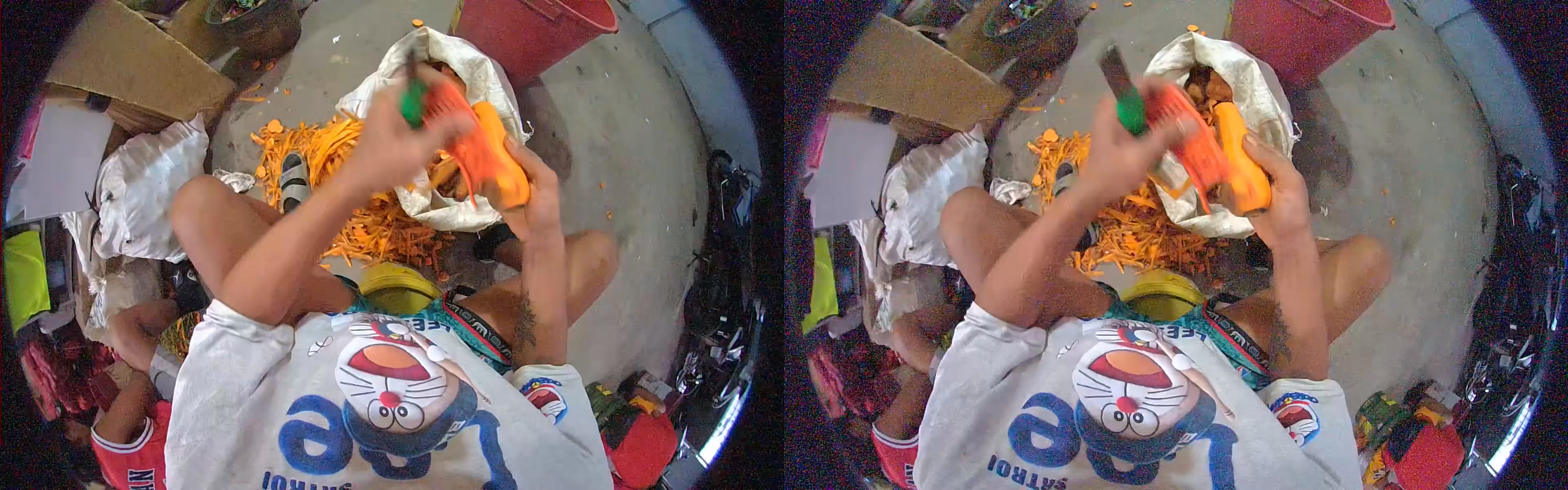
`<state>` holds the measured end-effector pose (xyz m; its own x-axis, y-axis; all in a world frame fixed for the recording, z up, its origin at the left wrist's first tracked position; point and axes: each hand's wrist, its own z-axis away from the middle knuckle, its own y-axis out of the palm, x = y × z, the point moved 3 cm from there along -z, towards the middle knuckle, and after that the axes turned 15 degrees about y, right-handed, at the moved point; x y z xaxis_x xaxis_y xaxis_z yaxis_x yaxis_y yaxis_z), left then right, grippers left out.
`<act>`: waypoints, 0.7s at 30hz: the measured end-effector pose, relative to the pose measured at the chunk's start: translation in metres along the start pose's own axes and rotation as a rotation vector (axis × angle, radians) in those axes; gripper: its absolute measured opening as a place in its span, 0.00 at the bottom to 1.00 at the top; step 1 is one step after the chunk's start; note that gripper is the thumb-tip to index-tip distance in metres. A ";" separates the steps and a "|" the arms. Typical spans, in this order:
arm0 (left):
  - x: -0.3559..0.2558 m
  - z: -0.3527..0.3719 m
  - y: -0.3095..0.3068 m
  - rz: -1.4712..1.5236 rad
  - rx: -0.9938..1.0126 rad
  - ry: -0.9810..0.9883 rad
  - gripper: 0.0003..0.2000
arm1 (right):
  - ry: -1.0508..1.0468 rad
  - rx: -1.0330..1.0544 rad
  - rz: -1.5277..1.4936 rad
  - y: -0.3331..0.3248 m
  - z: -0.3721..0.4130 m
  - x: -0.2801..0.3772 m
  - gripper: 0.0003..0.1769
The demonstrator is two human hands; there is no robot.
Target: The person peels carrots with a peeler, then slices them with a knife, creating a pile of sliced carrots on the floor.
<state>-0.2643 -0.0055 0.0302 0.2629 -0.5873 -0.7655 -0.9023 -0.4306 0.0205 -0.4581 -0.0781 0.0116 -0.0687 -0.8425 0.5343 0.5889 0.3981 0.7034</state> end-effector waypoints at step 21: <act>0.041 -0.023 -0.042 -0.077 -0.189 -0.285 0.06 | 0.026 0.263 -0.063 -0.024 -0.013 -0.007 0.27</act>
<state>-0.2083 -0.0270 0.0126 0.1973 -0.3449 -0.9177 -0.7972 -0.6012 0.0546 -0.4615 -0.0864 -0.0149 -0.0758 -0.8766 0.4753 0.3540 0.4219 0.8346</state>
